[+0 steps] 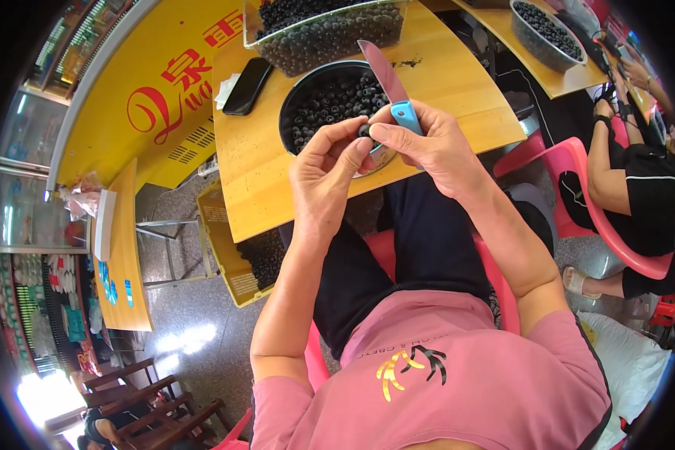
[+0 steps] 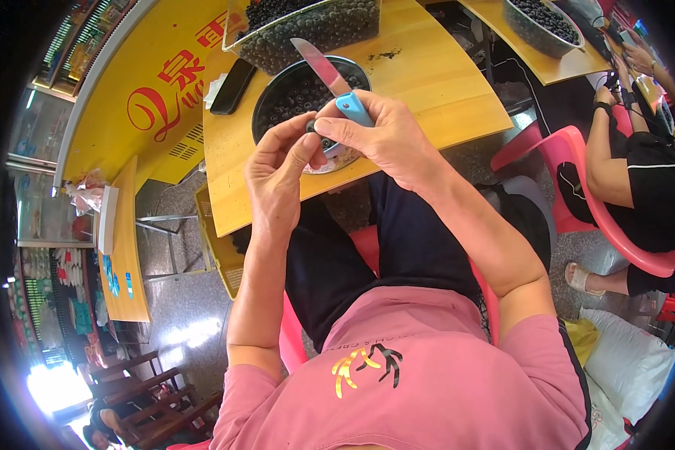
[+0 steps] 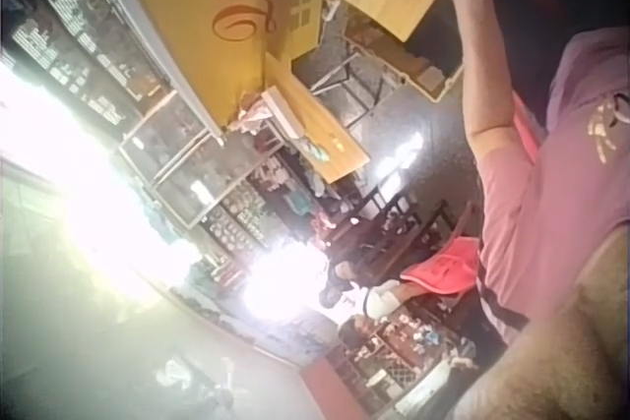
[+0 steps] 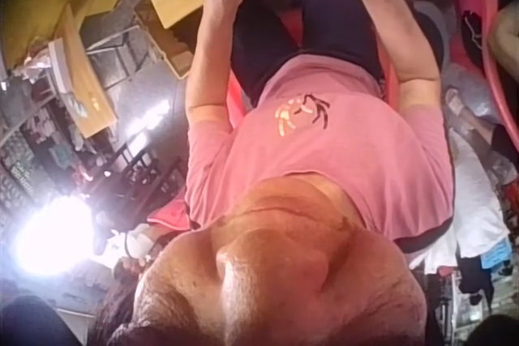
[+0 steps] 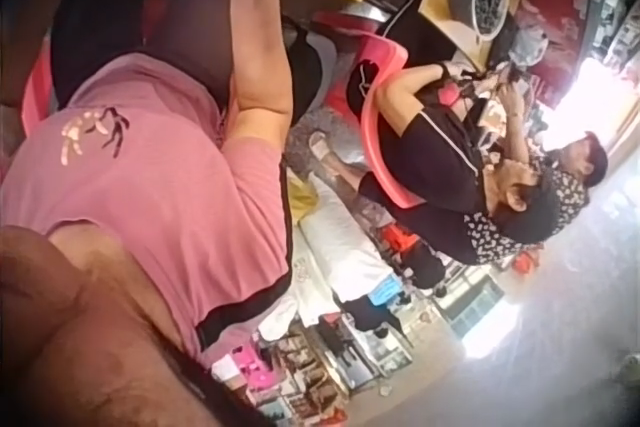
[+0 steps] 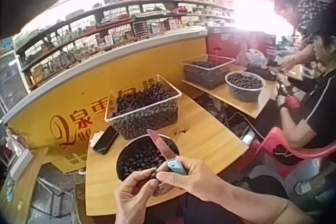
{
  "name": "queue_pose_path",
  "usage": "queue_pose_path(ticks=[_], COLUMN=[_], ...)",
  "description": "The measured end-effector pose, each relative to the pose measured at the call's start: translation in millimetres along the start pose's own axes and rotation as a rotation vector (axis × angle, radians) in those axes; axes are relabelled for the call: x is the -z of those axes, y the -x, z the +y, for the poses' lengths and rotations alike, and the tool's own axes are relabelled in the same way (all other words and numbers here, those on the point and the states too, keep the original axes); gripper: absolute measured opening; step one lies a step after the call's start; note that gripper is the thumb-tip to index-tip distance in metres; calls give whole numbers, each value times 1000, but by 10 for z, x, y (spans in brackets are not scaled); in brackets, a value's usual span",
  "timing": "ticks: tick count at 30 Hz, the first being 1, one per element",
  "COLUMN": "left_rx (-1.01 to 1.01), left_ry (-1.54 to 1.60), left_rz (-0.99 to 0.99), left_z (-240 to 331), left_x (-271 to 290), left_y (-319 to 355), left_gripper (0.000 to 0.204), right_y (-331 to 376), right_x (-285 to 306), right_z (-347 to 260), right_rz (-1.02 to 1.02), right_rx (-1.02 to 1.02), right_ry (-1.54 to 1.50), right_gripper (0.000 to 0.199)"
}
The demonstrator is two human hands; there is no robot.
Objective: Slicing open small black fruits and removing the seeds using a small knife.
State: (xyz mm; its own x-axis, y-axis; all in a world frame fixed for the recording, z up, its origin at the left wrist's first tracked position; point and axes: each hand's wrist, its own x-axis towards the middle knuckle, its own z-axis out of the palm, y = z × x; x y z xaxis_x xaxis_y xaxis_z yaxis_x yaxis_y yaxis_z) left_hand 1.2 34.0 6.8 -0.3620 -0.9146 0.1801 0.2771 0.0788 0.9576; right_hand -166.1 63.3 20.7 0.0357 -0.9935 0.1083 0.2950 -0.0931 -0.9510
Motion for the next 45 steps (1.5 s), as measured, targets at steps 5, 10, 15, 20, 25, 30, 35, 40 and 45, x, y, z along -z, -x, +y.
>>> queue_pose_path(ticks=[5,10,15,20,25,30,35,40,45], left_rx=[50,-29,45,36,52,88,65,-19,24], left_ry=[-94,-220,-87,-93,-21,53,-40,-43,131], left_rz=[21,6,59,22,22,27,69,50,64], left_z=[46,37,76,46,3,18,19,-29,-84], left_x=[-20,14,-42,-9,38,32,4,33,10], left_y=[14,8,50,67,105,116,94,105,109], left_gripper=[25,24,21,19,22,23,20,18,17], right_y=[-41,-26,-18,-35,-34,-35,-46,-34,-11], right_x=[40,73,76,102,99,86,78,57,39], right_z=[107,55,20,36,46,43,74,-13,5], right_rz=[-9,-51,-78,-128,-109,-94,-124,-107,-37], right_rx=[92,15,107,6,0,-38,25,-40,-91], right_ry=[63,118,207,177,129,103,187,49,55], right_gripper=[16,14,17,16,17,18,18,16,15])
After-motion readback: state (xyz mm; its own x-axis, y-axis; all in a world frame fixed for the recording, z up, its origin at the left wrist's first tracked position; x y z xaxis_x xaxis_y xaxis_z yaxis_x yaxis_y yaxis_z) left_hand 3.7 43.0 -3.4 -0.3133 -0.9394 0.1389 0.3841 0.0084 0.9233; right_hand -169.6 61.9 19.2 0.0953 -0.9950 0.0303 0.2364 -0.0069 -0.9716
